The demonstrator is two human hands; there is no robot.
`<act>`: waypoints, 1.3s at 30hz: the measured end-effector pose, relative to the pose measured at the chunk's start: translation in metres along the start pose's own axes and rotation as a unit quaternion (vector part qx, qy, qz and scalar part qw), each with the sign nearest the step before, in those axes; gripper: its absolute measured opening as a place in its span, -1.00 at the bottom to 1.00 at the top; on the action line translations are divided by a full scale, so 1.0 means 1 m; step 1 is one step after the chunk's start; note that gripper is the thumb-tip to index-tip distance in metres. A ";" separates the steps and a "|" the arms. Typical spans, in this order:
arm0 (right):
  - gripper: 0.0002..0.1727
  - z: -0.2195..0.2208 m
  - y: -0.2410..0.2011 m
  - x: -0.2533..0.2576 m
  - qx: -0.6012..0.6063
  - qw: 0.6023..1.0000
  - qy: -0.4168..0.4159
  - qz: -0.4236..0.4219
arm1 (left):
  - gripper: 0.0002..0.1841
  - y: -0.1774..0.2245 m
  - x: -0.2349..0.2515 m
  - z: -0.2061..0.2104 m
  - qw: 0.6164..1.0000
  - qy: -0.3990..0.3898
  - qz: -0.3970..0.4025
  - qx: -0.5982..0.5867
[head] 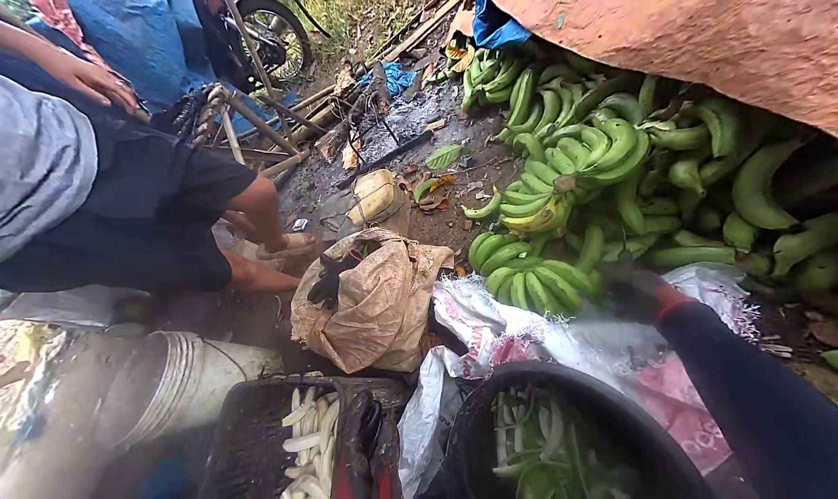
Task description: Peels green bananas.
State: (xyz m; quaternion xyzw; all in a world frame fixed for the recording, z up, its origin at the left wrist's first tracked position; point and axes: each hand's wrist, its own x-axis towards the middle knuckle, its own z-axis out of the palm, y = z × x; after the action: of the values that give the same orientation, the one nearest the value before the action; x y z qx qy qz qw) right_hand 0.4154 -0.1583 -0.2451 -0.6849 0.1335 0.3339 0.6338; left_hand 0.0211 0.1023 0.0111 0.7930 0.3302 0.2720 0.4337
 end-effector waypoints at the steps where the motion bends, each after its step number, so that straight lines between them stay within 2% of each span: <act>1: -0.55 0.001 -0.008 -0.013 0.011 1.000 -0.012 0.003 | -0.44 0.006 0.002 0.004 1.000 -0.012 0.004 -0.017; 4: -0.65 -0.006 -0.019 -0.042 0.054 0.998 -0.041 -0.006 | -0.47 0.028 -0.001 0.015 0.998 -0.036 -0.026 -0.053; 6: -0.67 -0.009 -0.028 -0.062 0.104 0.991 -0.079 -0.041 | -0.53 0.031 -0.005 0.023 0.992 -0.061 -0.048 -0.096; 8: -0.63 -0.006 -0.047 -0.095 0.117 0.980 -0.130 -0.098 | -0.50 0.030 -0.009 0.044 0.967 -0.128 -0.104 -0.193; 11: -0.60 0.014 -0.077 -0.173 0.067 0.948 -0.248 -0.187 | -0.29 0.029 -0.017 0.080 0.868 -0.265 -0.231 -0.352; 12: -0.60 0.021 -0.082 -0.201 0.035 0.926 -0.309 -0.213 | -0.23 0.031 -0.023 0.087 0.843 -0.278 -0.249 -0.388; 14: -0.61 0.035 -0.094 -0.259 -0.074 0.868 -0.420 -0.255 | -0.18 0.033 -0.027 0.095 0.794 -0.309 -0.233 -0.468; 15: -0.59 0.043 -0.094 -0.284 -0.119 0.853 -0.432 -0.266 | -0.24 0.045 -0.028 0.092 0.772 -0.325 -0.237 -0.493; 16: -0.64 0.049 -0.087 -0.303 -0.139 0.861 -0.412 -0.264 | -0.39 0.050 -0.030 0.088 0.754 -0.337 -0.234 -0.513; 17: -0.71 0.055 -0.076 -0.320 -0.152 0.885 -0.360 -0.253 | -0.56 0.052 -0.032 0.081 0.767 -0.337 -0.229 -0.495; 18: -0.68 0.059 -0.062 -0.332 -0.179 0.908 -0.295 -0.238 | -0.65 0.052 -0.034 0.071 0.771 -0.336 -0.255 -0.477; 20: -0.45 0.061 -0.035 -0.343 -0.268 0.918 -0.189 -0.221 | -0.70 0.051 -0.045 0.052 0.793 -0.340 -0.267 -0.429; 21: -0.42 0.061 -0.019 -0.347 -0.289 0.913 -0.165 -0.236 | -0.68 0.043 -0.052 0.047 0.802 -0.343 -0.251 -0.419; 24: -0.45 0.062 0.007 -0.372 -0.382 0.863 -0.184 -0.274 | -0.59 0.030 -0.073 0.040 0.817 -0.360 -0.167 -0.419; 25: -0.46 0.065 0.010 -0.382 -0.419 0.847 -0.192 -0.265 | -0.57 0.052 -0.084 0.035 0.832 -0.352 -0.189 -0.385; 26: -0.47 0.069 0.011 -0.390 -0.447 0.836 -0.197 -0.250 | -0.59 0.100 -0.098 0.033 0.866 -0.269 -0.296 -0.299; 27: -0.48 0.072 0.011 -0.397 -0.469 0.828 -0.197 -0.235 | -0.63 0.107 -0.105 0.034 0.884 -0.268 -0.297 -0.241; 28: -0.50 0.074 0.009 -0.401 -0.489 0.821 -0.193 -0.223 | -0.67 0.083 -0.105 0.033 0.889 -0.313 -0.246 -0.226; 29: -0.52 0.076 0.008 -0.405 -0.509 0.812 -0.188 -0.217 | -0.61 0.044 -0.099 0.034 0.876 -0.368 -0.205 -0.234; 30: -0.52 0.077 0.005 -0.410 -0.531 0.800 -0.183 -0.211 | -0.51 0.022 -0.095 0.037 0.876 -0.380 -0.204 -0.217; 32: -0.50 0.079 0.004 -0.419 -0.571 0.778 -0.163 -0.206 | -0.44 0.015 -0.095 0.041 0.887 -0.355 -0.237 -0.179; 34: -0.47 0.083 0.006 -0.424 -0.596 0.765 -0.137 -0.202 | -0.44 0.020 -0.096 0.043 0.900 -0.336 -0.237 -0.142; 39: -0.47 0.088 0.016 -0.415 -0.592 0.773 -0.140 -0.178 | -0.35 0.017 -0.096 0.047 0.921 -0.326 -0.209 -0.030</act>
State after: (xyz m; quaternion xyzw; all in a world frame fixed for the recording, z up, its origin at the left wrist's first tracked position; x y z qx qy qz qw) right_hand 0.0721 -0.1763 0.0045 -0.8821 -0.3051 0.3201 0.1623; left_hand -0.0010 -0.0009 -0.0107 0.7375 0.3202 -0.0890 0.5880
